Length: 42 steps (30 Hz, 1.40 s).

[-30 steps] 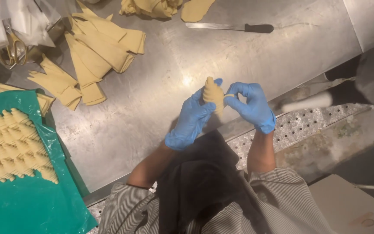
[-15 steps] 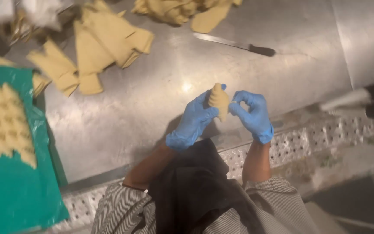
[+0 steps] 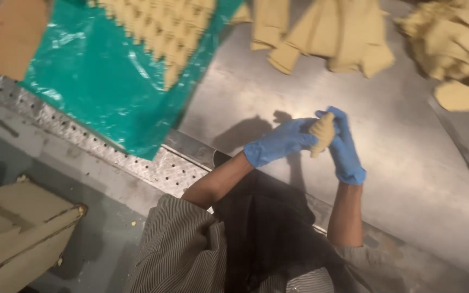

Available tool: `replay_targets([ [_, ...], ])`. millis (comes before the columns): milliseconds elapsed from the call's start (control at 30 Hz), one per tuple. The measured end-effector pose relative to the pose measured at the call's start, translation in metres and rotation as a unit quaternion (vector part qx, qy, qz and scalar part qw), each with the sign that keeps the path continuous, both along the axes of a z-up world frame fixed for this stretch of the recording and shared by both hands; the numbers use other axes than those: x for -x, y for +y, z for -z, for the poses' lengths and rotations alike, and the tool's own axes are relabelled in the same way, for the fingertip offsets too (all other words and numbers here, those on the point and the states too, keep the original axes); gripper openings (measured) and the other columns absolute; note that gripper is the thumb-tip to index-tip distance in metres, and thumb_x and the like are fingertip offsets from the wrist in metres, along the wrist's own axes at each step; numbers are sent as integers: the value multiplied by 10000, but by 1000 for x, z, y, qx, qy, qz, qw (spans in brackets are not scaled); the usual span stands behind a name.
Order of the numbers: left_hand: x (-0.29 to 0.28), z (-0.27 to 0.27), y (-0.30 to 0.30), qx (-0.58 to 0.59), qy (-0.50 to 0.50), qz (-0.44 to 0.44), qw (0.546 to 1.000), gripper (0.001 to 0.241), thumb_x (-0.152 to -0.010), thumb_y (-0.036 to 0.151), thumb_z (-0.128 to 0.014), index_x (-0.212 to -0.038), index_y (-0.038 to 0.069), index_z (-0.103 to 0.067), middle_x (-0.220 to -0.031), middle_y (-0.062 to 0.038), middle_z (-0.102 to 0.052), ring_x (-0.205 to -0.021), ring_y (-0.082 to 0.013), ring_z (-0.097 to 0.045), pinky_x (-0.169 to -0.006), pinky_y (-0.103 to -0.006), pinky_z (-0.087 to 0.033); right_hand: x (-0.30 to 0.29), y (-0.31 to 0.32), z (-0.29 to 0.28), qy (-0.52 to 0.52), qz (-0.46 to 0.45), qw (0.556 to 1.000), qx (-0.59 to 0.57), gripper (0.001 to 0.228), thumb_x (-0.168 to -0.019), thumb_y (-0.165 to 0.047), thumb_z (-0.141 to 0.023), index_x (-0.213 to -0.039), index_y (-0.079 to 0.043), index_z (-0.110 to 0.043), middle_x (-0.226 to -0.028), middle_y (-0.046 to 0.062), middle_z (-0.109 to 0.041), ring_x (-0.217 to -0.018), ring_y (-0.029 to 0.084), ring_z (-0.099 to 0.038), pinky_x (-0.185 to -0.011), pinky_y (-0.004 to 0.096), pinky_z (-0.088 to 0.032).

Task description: Rolling triangular dough pieces into croissant shapes on a kitchen workbench.

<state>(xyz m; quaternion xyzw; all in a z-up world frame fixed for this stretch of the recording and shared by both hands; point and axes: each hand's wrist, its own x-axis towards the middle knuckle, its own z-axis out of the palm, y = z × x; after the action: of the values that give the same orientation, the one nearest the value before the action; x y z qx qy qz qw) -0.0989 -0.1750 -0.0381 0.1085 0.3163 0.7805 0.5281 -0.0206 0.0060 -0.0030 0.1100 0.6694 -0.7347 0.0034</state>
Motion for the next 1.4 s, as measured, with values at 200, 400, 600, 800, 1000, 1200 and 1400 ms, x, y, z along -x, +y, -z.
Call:
replay_targets([
  [200, 77, 40, -165, 165, -3, -122, 979, 619, -901, 153, -747, -1444, -30, -512, -1274, -130, -656, -1122, -211, -649, -944, -302, -556, 89, -132, 82, -167, -92, 976, 104, 616, -1019, -359, -573, -1551, -91, -414, -1424, 49, -579, -1293, 209, -570, -990, 345, -531],
  [400, 180, 117, -328, 370, 215, -392, 815, 442, -833, 53, -828, -1237, 23, -651, -1111, -62, -727, -956, -151, -702, -799, -310, -594, 106, -156, 104, -226, 9, 973, 39, 565, -1043, -307, -544, -1547, -71, -445, -1317, 94, -633, -1210, 208, -603, -987, 408, -553],
  [600, 203, 176, -351, 384, 322, -385, 775, 481, -842, 1, -811, -1297, -1, -654, -1223, -90, -689, -1080, -184, -657, -913, -330, -568, 86, -128, 113, -150, 136, 971, 129, 528, -1086, -332, -497, -1526, -49, -432, -1275, 87, -671, -1136, 212, -648, -939, 390, -568],
  [800, 198, 163, -344, 330, 304, -350, 822, 527, -891, -23, -741, -1399, -7, -600, -1336, -88, -653, -1185, -191, -632, -1026, -326, -532, 67, -61, 154, -128, 238, 959, 89, 427, -1060, -313, -547, -1393, -48, -573, -1163, 94, -723, -1006, 171, -690, -847, 343, -587],
  [1000, 196, 145, -351, 394, 413, -284, 770, 548, -932, 14, -750, -1449, -26, -573, -1433, -165, -518, -1287, -217, -558, -1095, -346, -467, 80, 46, 214, -66, 380, 914, -125, 306, -1033, -232, -671, -1100, 65, -698, -967, 104, -754, -851, 196, -732, -687, 312, -607],
  [1200, 185, 160, -359, 358, 309, -347, 810, 674, -1010, 142, -711, -1575, 17, -364, -1509, -124, -508, -1351, -206, -523, -1142, -331, -424, 151, 105, 288, -72, 432, 884, 164, 185, -954, -180, -659, -1107, -103, -592, -886, 94, -657, -681, 217, -693, -555, 346, -591],
  [1400, 138, 75, -278, 551, 428, -490, 523, 457, -1112, 135, -704, -1495, -9, -502, -1440, -150, -550, -1293, -257, -537, -1092, -382, -446, 210, 76, 268, -162, 512, 818, 206, 209, -903, -289, -695, -911, -86, -643, -736, 72, -526, -616, 220, -544, -530, 360, -524],
])
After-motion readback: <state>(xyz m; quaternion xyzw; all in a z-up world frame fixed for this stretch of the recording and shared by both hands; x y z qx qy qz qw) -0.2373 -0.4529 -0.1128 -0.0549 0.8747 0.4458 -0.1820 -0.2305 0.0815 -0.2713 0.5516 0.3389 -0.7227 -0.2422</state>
